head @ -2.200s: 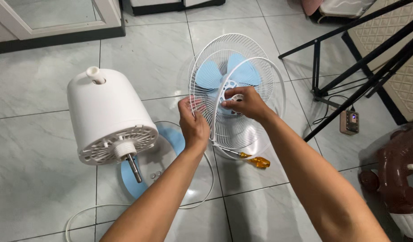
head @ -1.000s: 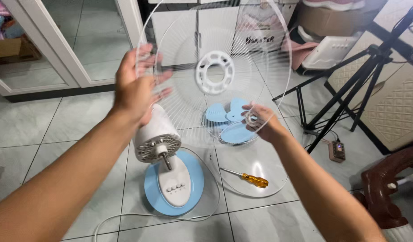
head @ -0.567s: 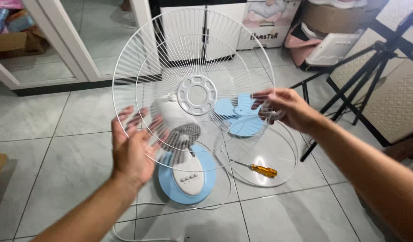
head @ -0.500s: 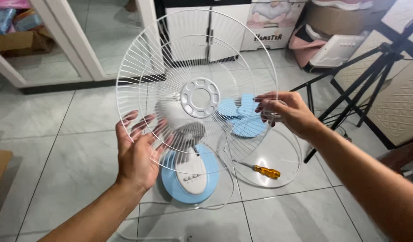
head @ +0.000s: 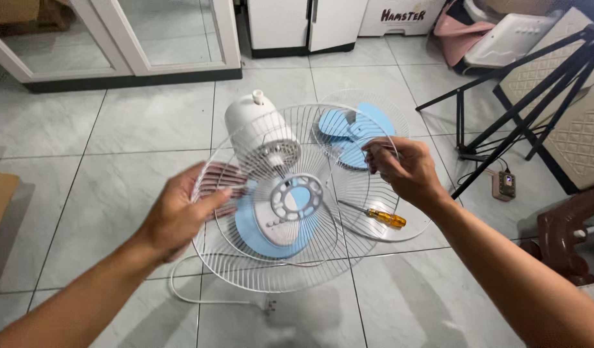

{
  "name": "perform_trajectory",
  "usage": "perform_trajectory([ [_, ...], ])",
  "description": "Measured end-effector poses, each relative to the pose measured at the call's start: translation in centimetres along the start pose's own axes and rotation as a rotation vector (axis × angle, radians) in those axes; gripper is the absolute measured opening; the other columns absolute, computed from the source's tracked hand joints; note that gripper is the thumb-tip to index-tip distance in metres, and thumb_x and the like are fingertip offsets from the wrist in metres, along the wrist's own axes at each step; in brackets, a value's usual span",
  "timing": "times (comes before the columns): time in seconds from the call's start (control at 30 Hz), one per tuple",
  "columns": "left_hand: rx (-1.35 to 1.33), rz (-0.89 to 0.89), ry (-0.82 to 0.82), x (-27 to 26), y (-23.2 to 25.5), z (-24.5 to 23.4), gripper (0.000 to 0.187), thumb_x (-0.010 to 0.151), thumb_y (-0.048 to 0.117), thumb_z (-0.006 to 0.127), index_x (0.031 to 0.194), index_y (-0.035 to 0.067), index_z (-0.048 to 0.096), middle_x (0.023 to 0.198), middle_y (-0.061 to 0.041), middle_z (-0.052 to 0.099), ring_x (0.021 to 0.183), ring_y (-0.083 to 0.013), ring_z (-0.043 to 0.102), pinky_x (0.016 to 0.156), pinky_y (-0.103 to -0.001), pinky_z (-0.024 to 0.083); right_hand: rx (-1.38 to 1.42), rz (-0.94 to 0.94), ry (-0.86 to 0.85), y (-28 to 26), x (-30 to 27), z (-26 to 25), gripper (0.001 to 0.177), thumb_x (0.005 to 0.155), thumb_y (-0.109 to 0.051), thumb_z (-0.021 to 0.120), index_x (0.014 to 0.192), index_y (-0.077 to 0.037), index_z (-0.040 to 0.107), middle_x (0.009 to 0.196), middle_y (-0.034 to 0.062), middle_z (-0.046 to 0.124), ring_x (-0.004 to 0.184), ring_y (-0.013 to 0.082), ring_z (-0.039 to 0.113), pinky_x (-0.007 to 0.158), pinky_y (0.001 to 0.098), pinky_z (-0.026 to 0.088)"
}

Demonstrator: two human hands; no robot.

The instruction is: The person reassembles an electric fan by attaching the motor housing, front grille, fan blades, and rear grille. They use a screwdriver to secure the components and tighten the blade nut.

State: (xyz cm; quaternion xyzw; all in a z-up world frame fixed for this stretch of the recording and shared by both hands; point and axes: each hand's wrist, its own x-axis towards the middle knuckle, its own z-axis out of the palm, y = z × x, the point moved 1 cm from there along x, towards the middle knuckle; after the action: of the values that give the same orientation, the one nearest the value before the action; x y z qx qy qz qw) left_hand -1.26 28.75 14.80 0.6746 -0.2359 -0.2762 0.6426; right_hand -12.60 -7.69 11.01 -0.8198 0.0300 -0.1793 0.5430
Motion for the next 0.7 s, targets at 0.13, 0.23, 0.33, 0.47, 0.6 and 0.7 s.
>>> perform_trajectory([
  [0.13,0.138,0.245,-0.048,-0.7,0.8,-1.0,0.045,0.089,0.01,0.062,0.133,0.004,0.053,0.121,-0.008,0.072,0.116,-0.019,0.068,0.102,-0.035,0.055,0.186,-0.013,0.049,0.5,0.3,0.6,0.023,0.109,-0.016,0.056,0.108,0.0,0.072,0.081,0.0049,0.068,0.062,0.0063,0.055,0.048,0.0198,0.04],
  [0.23,0.204,0.043,0.057,-1.2,-0.2,-0.8,0.05,0.085,0.008,0.064,0.132,0.011,0.049,0.115,-0.003,0.07,0.109,-0.0127,0.069,0.097,-0.03,0.057,0.149,-0.169,0.044,1.0,0.5,0.9,0.02,0.111,-0.014,0.056,0.111,0.001,0.07,0.085,0.0037,0.068,0.074,0.0064,0.064,0.059,0.0199,0.051],
  [0.33,0.07,0.12,0.124,-1.1,-1.3,-0.7,0.031,0.092,0.006,0.063,0.123,0.0,0.061,0.111,-0.01,0.072,0.103,-0.0184,0.069,0.093,-0.035,0.058,0.209,-0.099,0.085,1.5,0.6,1.8,0.019,0.108,-0.014,0.059,0.109,0.001,0.071,0.079,0.0029,0.066,0.061,0.005,0.054,0.048,0.0198,0.041],
  [0.47,0.003,0.184,0.117,-0.8,-2.5,-1.4,0.031,0.092,0.006,0.062,0.123,0.002,0.062,0.112,-0.009,0.072,0.103,-0.0176,0.069,0.094,-0.035,0.059,0.191,-0.151,0.108,1.6,0.7,2.6,0.021,0.108,-0.016,0.06,0.108,0.001,0.071,0.081,0.0032,0.067,0.067,0.005,0.059,0.052,0.0196,0.045],
  [0.6,0.048,0.159,0.139,-0.9,-3.5,-2.0,0.027,0.092,0.006,0.062,0.119,0.001,0.063,0.11,-0.01,0.073,0.102,-0.0177,0.071,0.094,-0.034,0.061,0.109,-0.13,0.122,1.6,0.7,2.7,0.023,0.106,-0.02,0.062,0.106,0.002,0.071,0.079,0.0037,0.067,0.063,0.0065,0.057,0.05,0.0217,0.044],
  [0.7,0.026,0.175,0.159,-0.8,-3.6,-2.1,0.029,0.091,0.005,0.063,0.12,0.001,0.062,0.111,-0.009,0.072,0.102,-0.017,0.071,0.093,-0.034,0.061,0.034,-0.142,0.13,1.3,0.8,2.5,0.026,0.104,-0.023,0.065,0.109,0.002,0.069,0.084,0.0054,0.069,0.071,0.0087,0.064,0.055,0.0231,0.05],
])
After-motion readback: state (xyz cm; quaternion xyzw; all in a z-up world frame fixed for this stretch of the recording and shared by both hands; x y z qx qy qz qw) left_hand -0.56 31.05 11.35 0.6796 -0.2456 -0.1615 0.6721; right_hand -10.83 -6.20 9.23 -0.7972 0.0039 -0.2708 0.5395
